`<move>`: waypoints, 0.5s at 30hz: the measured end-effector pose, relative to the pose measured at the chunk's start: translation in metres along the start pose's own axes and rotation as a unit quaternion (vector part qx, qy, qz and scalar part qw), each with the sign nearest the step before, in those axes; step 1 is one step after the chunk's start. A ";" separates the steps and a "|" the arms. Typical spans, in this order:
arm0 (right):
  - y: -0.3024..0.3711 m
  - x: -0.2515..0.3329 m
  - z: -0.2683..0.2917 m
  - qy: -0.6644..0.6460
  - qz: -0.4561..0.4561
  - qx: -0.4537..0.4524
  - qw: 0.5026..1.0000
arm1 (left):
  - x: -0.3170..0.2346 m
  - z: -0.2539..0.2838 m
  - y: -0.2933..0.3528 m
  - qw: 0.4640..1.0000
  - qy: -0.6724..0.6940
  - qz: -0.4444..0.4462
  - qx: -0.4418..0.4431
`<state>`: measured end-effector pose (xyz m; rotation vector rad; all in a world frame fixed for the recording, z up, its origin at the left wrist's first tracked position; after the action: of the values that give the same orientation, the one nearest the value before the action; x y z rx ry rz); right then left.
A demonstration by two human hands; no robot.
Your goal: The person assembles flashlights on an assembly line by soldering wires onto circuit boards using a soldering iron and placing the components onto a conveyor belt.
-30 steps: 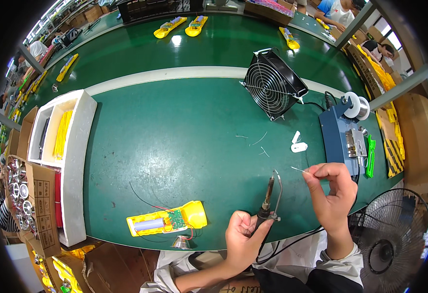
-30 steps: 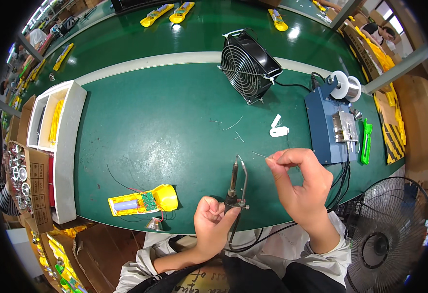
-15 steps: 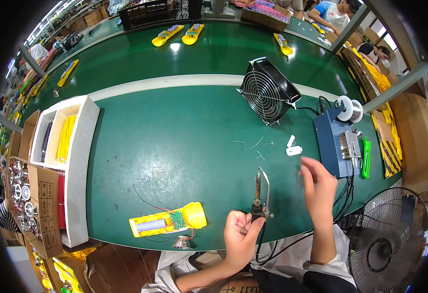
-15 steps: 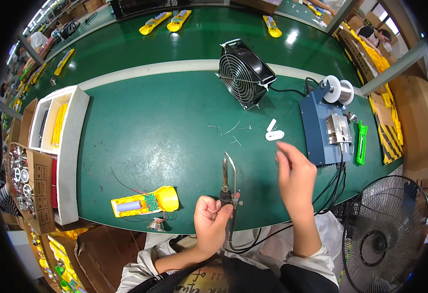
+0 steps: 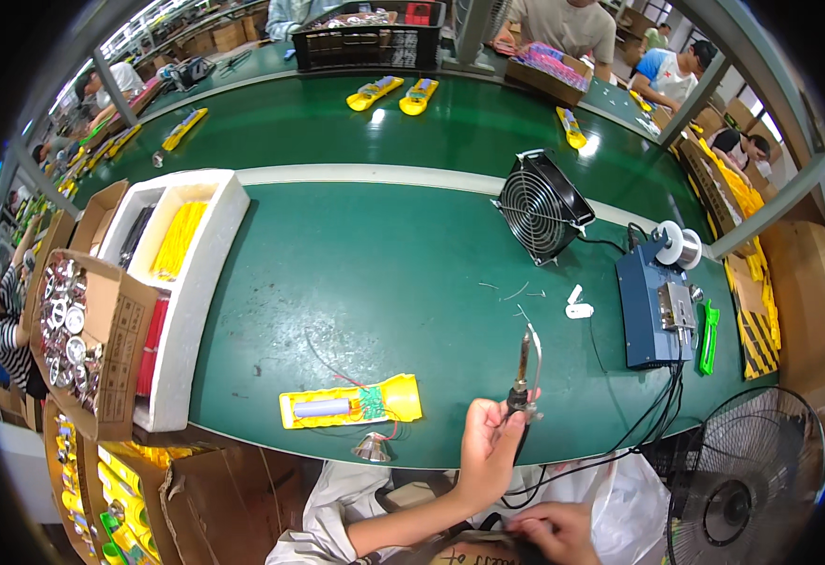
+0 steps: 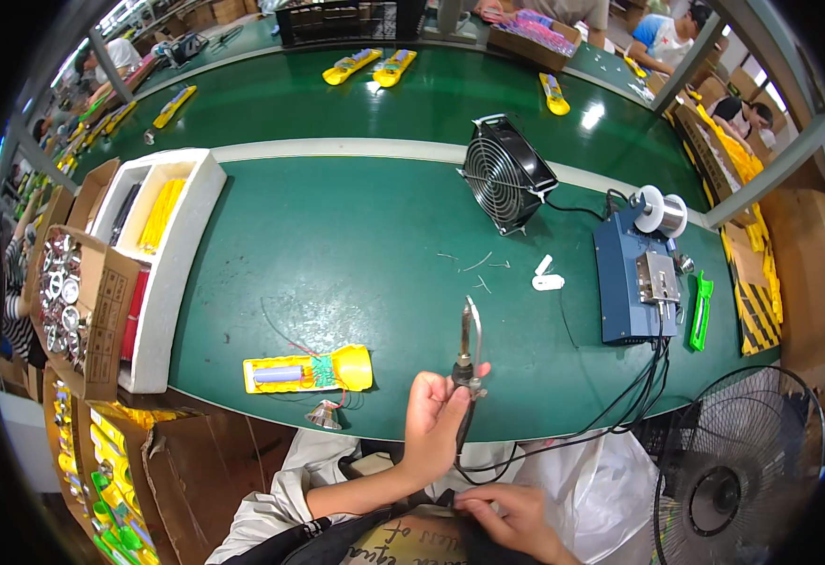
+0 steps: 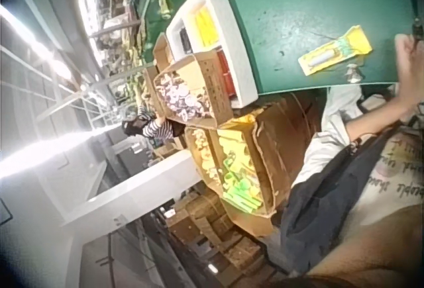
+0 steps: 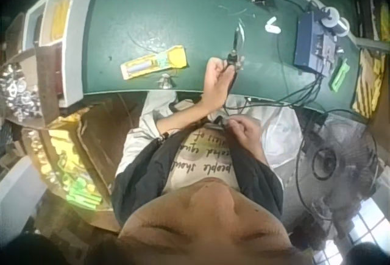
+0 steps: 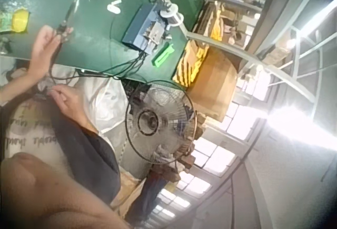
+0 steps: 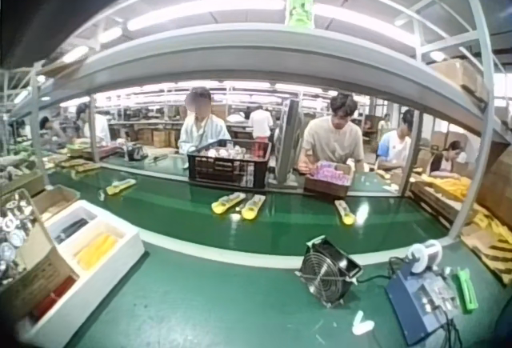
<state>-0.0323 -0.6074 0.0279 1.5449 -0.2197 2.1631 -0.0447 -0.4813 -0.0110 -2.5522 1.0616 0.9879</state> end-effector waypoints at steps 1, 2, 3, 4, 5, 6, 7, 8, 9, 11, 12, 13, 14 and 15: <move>0.005 -0.007 -0.019 -0.063 -0.039 0.040 0.996 | 0.001 -0.002 -0.001 1.000 0.030 0.001 0.006; 0.010 -0.016 -0.031 -0.061 -0.034 0.050 0.996 | 0.000 -0.004 -0.002 1.000 0.029 -0.009 0.000; 0.011 -0.022 -0.035 0.013 0.001 0.018 1.000 | 0.001 -0.009 -0.004 0.999 0.044 0.013 0.000; 0.013 -0.024 -0.034 0.086 0.038 -0.015 0.996 | 0.001 -0.015 -0.006 0.998 0.061 0.034 0.000; 0.009 -0.030 -0.038 0.027 -0.038 0.047 0.998 | 0.005 -0.016 -0.006 0.996 0.045 0.066 -0.038; 0.007 -0.034 -0.046 0.028 -0.033 0.063 0.997 | 0.002 -0.027 -0.009 0.993 0.110 0.051 -0.016; 0.004 -0.041 -0.034 -0.029 -0.029 -0.035 0.999 | 0.007 -0.034 -0.011 0.992 0.112 0.049 -0.012; 0.004 -0.047 -0.024 -0.089 -0.026 -0.128 0.987 | 0.006 -0.037 -0.012 0.992 0.114 0.045 -0.012; 0.004 -0.047 -0.030 -0.091 -0.021 -0.108 0.990 | 0.011 -0.039 -0.010 0.988 0.137 0.063 -0.037; -0.067 0.000 0.010 -0.016 0.046 -0.173 0.984 | 0.014 -0.063 -0.011 0.968 0.218 0.119 -0.021; -0.108 0.024 0.021 0.013 0.080 -0.187 0.979 | 0.008 -0.062 -0.009 0.965 0.225 0.128 -0.036; -0.126 0.035 0.044 0.049 0.110 -0.221 0.968 | 0.008 -0.070 -0.009 0.953 0.261 0.150 -0.031; -0.121 0.044 0.050 0.085 0.141 -0.255 0.953 | 0.008 -0.079 -0.009 0.940 0.295 0.171 -0.025; -0.116 0.052 0.055 0.120 0.171 -0.289 0.934 | 0.010 -0.083 -0.011 0.940 0.296 0.168 -0.024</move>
<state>0.0543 -0.5126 0.0788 0.9487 -1.0052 2.2277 0.0100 -0.5137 0.0446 -2.8429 1.6840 0.2807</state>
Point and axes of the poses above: each hand's wrist, its own y-axis away from the middle knuckle, its own z-axis out of the back of the hand, x = y × z, the point moved 10 cm from there along -y, towards the middle knuckle, and after that the axes turned 2 degrees about z, right-handed, at the moved point
